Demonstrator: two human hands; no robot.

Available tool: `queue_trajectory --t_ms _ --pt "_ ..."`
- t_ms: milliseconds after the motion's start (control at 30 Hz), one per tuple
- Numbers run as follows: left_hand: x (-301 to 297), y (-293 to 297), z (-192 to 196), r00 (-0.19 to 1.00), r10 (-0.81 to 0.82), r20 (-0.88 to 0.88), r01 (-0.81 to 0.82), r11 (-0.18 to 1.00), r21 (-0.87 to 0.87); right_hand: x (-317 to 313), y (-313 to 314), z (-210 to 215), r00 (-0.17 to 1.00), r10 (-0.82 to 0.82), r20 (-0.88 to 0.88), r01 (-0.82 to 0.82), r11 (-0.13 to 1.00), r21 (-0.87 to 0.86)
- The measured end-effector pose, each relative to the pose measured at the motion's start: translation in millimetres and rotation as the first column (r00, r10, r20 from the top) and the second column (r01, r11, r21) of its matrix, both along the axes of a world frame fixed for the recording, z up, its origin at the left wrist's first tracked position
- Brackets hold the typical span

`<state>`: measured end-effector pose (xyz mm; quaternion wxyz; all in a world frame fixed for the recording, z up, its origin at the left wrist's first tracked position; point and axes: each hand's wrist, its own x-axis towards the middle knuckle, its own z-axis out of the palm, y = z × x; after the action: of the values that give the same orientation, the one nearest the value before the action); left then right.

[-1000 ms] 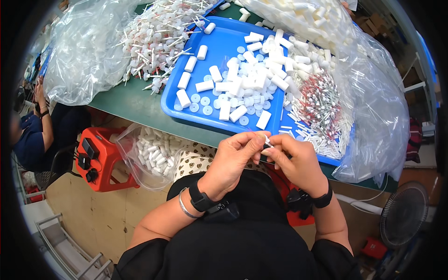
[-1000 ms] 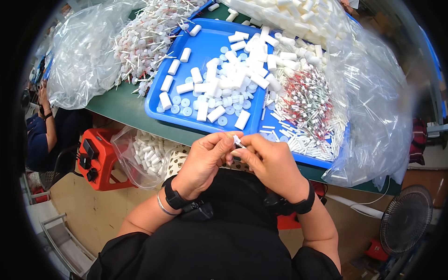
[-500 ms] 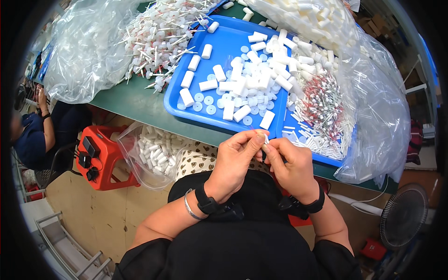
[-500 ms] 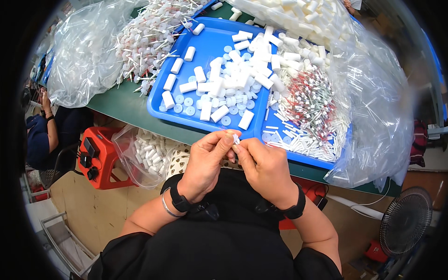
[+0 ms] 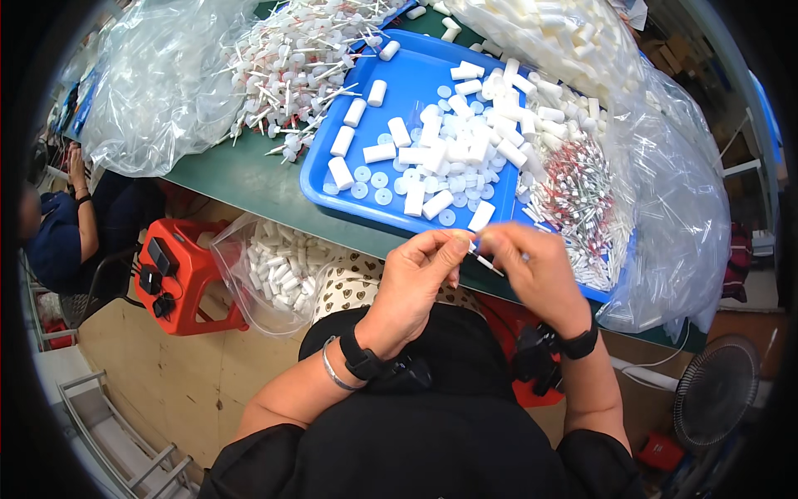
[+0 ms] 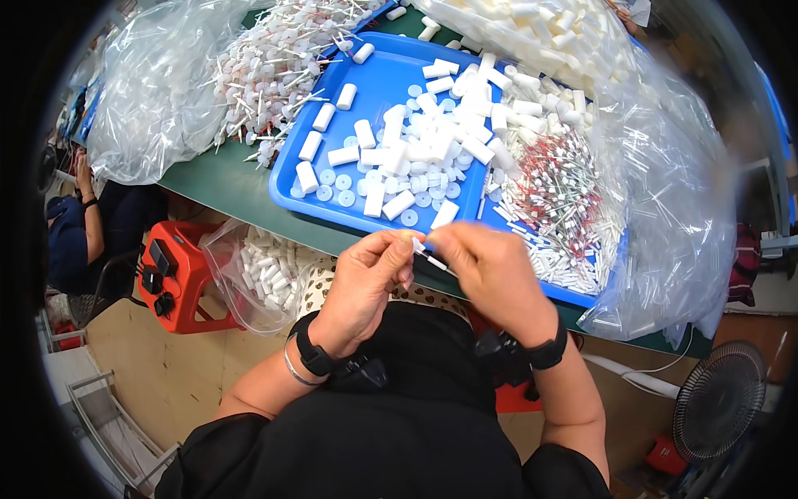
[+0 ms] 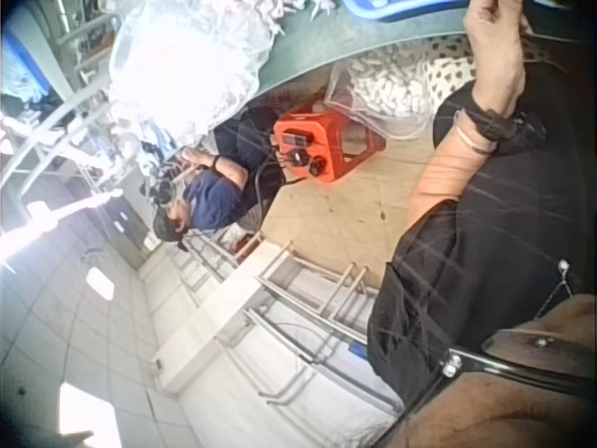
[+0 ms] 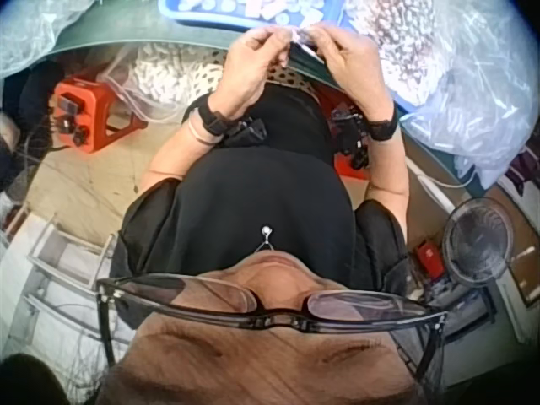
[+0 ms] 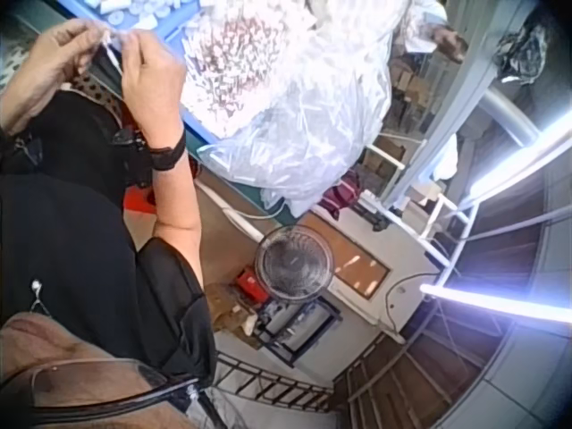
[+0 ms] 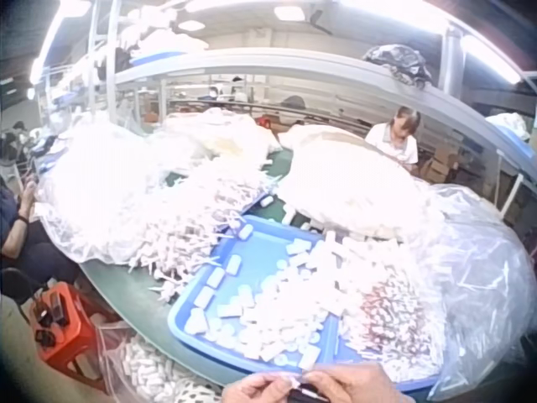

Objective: The person assembles cotton swabs by inserting a thin stick into a white cylindrical foam piece. They pick up the components from a blue tray, insert the stick into the foam, and place the finished swab into a pile on the table. The process is repeated continuously throughout the video.

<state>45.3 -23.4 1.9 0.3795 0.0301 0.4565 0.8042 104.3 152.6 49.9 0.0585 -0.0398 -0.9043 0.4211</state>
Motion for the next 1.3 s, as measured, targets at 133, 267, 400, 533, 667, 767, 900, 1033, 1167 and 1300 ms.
queue_trajectory --t_ms 133,267,400,533,667,767,900,1033,1167,1300 --pt "1 0 5 0.999 0.019 0.045 -0.022 0.998 0.053 -30 19 4 0.949 0.265 -0.169 -0.118 0.798 0.591" --pt "-2 -5 0 0.997 -0.036 0.075 0.030 0.996 0.083 -43 21 5 0.941 0.337 0.014 -0.259 0.694 0.672" --pt "-4 -7 -3 0.996 -0.026 0.089 0.020 0.997 0.077 -48 23 8 0.919 0.380 0.105 -0.345 0.647 0.680" --pt "-6 -9 -2 0.996 -0.005 0.085 -0.001 0.998 0.064 -46 23 4 0.927 0.372 0.054 -0.317 0.697 0.644" --pt "-6 -7 -4 0.996 0.006 0.089 -0.015 0.995 0.097 -48 20 0 0.929 0.368 0.033 -0.300 0.699 0.649" --pt "-5 -7 0 0.996 0.028 0.087 -0.037 0.994 0.105 -52 19 -6 0.935 0.348 0.071 -0.296 0.651 0.699" --pt "-9 -9 8 0.996 0.086 0.012 -0.087 0.990 0.109 -45 19 5 0.969 0.248 0.005 -0.220 0.851 0.477" --pt "-8 -5 7 0.992 0.091 -0.087 -0.077 0.985 0.152 -27 12 17 0.978 0.209 0.022 -0.210 0.971 0.113" --pt "-5 -2 5 0.997 0.030 -0.071 -0.020 0.990 0.137 -14 14 8 0.988 0.151 0.031 -0.149 0.988 -0.049" --pt "-3 -1 7 1.000 -0.012 0.006 0.011 0.989 0.145 -4 13 4 0.991 0.133 0.007 -0.132 0.991 -0.024"
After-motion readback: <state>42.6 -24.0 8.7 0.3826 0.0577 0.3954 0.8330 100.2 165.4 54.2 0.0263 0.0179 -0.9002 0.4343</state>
